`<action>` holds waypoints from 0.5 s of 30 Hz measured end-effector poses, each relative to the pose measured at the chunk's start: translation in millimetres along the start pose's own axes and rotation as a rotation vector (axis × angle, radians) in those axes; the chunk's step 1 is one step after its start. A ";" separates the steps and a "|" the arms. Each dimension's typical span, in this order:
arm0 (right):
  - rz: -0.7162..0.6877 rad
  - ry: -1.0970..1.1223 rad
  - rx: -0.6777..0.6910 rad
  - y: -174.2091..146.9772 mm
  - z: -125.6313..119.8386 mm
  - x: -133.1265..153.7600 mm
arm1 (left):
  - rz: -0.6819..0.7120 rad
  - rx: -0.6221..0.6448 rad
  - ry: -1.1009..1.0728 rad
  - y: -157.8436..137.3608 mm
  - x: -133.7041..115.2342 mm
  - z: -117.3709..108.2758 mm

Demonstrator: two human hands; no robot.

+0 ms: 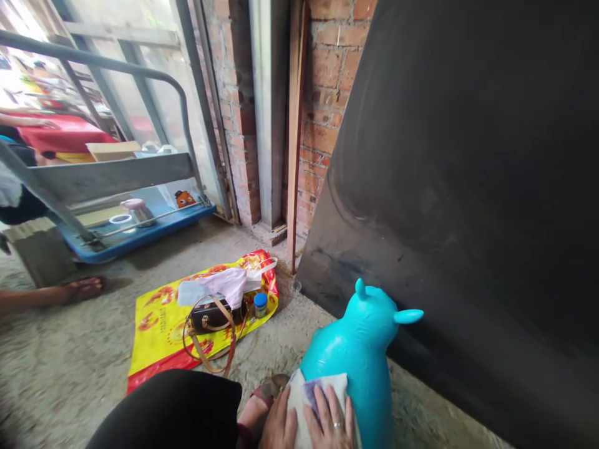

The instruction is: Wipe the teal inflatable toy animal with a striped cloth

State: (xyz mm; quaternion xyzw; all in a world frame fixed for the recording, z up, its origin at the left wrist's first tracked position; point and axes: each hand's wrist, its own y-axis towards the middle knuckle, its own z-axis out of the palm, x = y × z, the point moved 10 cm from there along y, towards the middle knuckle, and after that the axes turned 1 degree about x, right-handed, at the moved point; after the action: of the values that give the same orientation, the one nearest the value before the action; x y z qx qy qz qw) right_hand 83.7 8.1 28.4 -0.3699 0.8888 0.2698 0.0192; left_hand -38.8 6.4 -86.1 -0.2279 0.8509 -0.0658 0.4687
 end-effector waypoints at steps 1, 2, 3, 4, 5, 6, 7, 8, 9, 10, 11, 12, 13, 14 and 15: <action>-0.013 0.052 0.052 10.3 1.5 -6.6 | -0.049 0.062 -0.006 4.8 -5.9 -0.1; 0.004 0.103 0.116 20.2 4.5 -14.3 | -0.092 0.106 -0.015 9.8 -12.1 -1.7; 0.047 0.152 0.185 29.1 8.5 -22.6 | -0.124 0.134 -0.030 15.0 -18.6 -3.8; 0.109 0.193 0.251 36.8 13.1 -30.8 | -0.142 0.153 -0.036 20.4 -25.0 -5.4; 0.176 0.228 0.311 43.3 17.8 -38.2 | -0.152 0.165 -0.042 25.8 -30.2 -6.5; 0.238 0.258 0.368 48.7 22.8 -44.1 | -0.158 0.176 -0.045 30.7 -34.0 -6.7; 0.290 0.283 0.421 53.2 27.9 -48.7 | -0.164 0.184 -0.045 34.8 -36.2 -6.3; 0.322 0.300 0.464 57.5 32.3 -51.6 | -0.172 0.189 -0.047 37.8 -36.9 -5.8; 0.334 0.308 0.495 61.7 35.6 -53.0 | -0.178 0.193 -0.050 39.7 -36.9 -5.4; 0.337 0.308 0.510 65.5 37.8 -54.1 | -0.180 0.193 -0.054 40.4 -36.7 -5.6; 0.336 0.300 0.511 68.4 38.7 -54.9 | -0.178 0.191 -0.058 40.0 -36.5 -6.4; 0.331 0.287 0.501 70.0 38.4 -55.2 | -0.172 0.188 -0.063 38.4 -36.4 -7.8; 0.328 0.265 0.476 70.0 36.4 -55.1 | -0.163 0.184 -0.067 35.7 -36.2 -9.4; 0.326 0.232 0.434 68.0 32.3 -54.6 | -0.154 0.176 -0.071 31.9 -35.3 -11.3; 0.312 0.189 0.377 64.0 26.1 -52.3 | -0.146 0.165 -0.074 27.0 -33.4 -13.1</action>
State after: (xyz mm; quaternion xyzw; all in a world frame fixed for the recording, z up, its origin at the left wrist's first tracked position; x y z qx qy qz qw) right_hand 74.6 92.0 48.1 -0.2417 0.9675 0.0635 -0.0373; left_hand -43.2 44.0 -62.0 -0.2523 0.8056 -0.1613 0.5112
